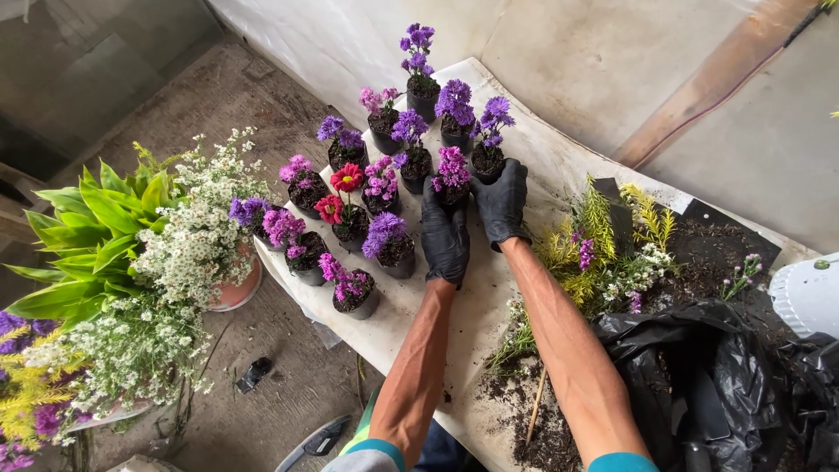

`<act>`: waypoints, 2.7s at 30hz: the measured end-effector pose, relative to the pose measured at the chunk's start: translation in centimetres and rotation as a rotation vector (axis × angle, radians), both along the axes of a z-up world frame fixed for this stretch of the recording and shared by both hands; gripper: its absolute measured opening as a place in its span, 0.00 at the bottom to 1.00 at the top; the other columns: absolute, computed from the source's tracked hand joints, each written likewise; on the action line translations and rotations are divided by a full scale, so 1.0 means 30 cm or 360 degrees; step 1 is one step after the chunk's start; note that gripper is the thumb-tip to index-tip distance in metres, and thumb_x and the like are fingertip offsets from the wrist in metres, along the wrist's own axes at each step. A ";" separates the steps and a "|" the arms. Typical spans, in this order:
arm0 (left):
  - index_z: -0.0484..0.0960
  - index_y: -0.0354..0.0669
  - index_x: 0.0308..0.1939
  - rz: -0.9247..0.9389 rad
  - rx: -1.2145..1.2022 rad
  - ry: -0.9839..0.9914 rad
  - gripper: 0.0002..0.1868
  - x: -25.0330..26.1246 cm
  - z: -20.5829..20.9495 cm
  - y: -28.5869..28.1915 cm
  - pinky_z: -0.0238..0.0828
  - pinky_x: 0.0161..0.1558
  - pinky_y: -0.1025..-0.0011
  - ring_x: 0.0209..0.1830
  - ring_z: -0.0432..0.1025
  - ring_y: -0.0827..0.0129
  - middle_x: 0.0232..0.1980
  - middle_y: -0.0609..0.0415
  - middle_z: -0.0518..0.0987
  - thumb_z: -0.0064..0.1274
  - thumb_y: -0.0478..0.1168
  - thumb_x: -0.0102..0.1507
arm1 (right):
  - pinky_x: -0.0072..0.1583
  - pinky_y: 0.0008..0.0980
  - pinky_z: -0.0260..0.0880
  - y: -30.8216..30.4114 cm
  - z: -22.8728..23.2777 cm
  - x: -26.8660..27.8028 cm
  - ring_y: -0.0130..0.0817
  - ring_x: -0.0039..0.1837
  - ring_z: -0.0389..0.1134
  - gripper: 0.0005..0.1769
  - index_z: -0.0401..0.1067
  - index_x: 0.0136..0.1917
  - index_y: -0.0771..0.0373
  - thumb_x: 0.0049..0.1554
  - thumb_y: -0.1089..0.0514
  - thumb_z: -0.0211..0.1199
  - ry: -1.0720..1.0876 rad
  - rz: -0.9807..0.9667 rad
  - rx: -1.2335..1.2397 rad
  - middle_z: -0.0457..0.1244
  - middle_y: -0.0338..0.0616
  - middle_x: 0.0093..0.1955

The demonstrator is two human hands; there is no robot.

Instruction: Potting small flower seedlings into black plastic nursery bags using soil and a small trowel.

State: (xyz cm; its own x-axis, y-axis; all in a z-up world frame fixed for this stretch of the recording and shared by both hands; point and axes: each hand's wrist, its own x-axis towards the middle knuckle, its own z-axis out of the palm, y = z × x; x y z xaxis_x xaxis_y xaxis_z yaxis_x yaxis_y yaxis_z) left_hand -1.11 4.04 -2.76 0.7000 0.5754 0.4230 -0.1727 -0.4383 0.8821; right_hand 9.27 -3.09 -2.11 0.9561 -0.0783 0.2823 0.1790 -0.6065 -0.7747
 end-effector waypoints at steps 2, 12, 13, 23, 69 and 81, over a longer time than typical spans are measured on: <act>0.53 0.44 0.80 -0.0017 -0.0037 -0.0036 0.37 -0.001 0.008 0.000 0.57 0.75 0.53 0.75 0.59 0.45 0.75 0.37 0.65 0.48 0.39 0.68 | 0.53 0.58 0.73 -0.005 -0.014 0.010 0.63 0.55 0.68 0.35 0.65 0.51 0.59 0.42 0.38 0.78 0.0026 -0.0028 -0.0063 0.61 0.56 0.48; 0.61 0.47 0.75 0.0167 -0.0065 0.0160 0.36 0.005 0.028 -0.016 0.69 0.67 0.53 0.67 0.68 0.45 0.69 0.41 0.71 0.57 0.46 0.65 | 0.51 0.58 0.72 -0.013 -0.040 0.021 0.65 0.54 0.68 0.34 0.65 0.50 0.60 0.44 0.37 0.77 -0.0045 -0.0019 -0.0079 0.60 0.57 0.47; 0.60 0.47 0.75 0.0155 -0.0075 0.0159 0.36 0.005 0.020 -0.015 0.69 0.67 0.52 0.67 0.68 0.44 0.69 0.40 0.71 0.57 0.46 0.65 | 0.51 0.58 0.73 -0.011 -0.039 0.019 0.66 0.54 0.68 0.35 0.66 0.51 0.61 0.44 0.38 0.77 -0.0057 -0.0005 -0.0078 0.60 0.58 0.47; 0.59 0.45 0.76 0.0118 -0.0135 0.0236 0.38 0.000 0.053 -0.020 0.66 0.70 0.52 0.69 0.66 0.45 0.71 0.39 0.70 0.58 0.45 0.65 | 0.49 0.58 0.73 -0.022 -0.060 0.029 0.66 0.52 0.68 0.36 0.66 0.50 0.63 0.47 0.34 0.77 -0.0126 0.0008 -0.0146 0.61 0.59 0.45; 0.67 0.51 0.68 0.0248 -0.0022 0.0411 0.37 0.019 0.089 -0.046 0.68 0.68 0.55 0.66 0.69 0.48 0.63 0.42 0.77 0.67 0.53 0.60 | 0.57 0.52 0.76 -0.026 -0.004 -0.029 0.58 0.59 0.69 0.34 0.70 0.55 0.57 0.43 0.39 0.77 0.0035 0.0013 0.0086 0.65 0.53 0.52; 0.65 0.54 0.69 0.0225 -0.0084 0.0465 0.37 0.034 0.100 -0.053 0.70 0.67 0.55 0.67 0.69 0.50 0.64 0.43 0.76 0.66 0.57 0.62 | 0.60 0.50 0.77 -0.164 -0.187 0.197 0.48 0.60 0.73 0.36 0.73 0.63 0.54 0.41 0.46 0.74 0.0328 0.0341 -0.0264 0.71 0.45 0.54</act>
State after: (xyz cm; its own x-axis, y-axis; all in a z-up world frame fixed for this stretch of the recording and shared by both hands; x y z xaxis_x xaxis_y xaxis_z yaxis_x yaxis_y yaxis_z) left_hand -0.10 2.45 0.23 0.6990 0.6913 0.1830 0.1506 -0.3924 0.9074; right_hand 15.18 -8.00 -7.70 0.9842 0.1612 0.0732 0.1656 -0.6927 -0.7020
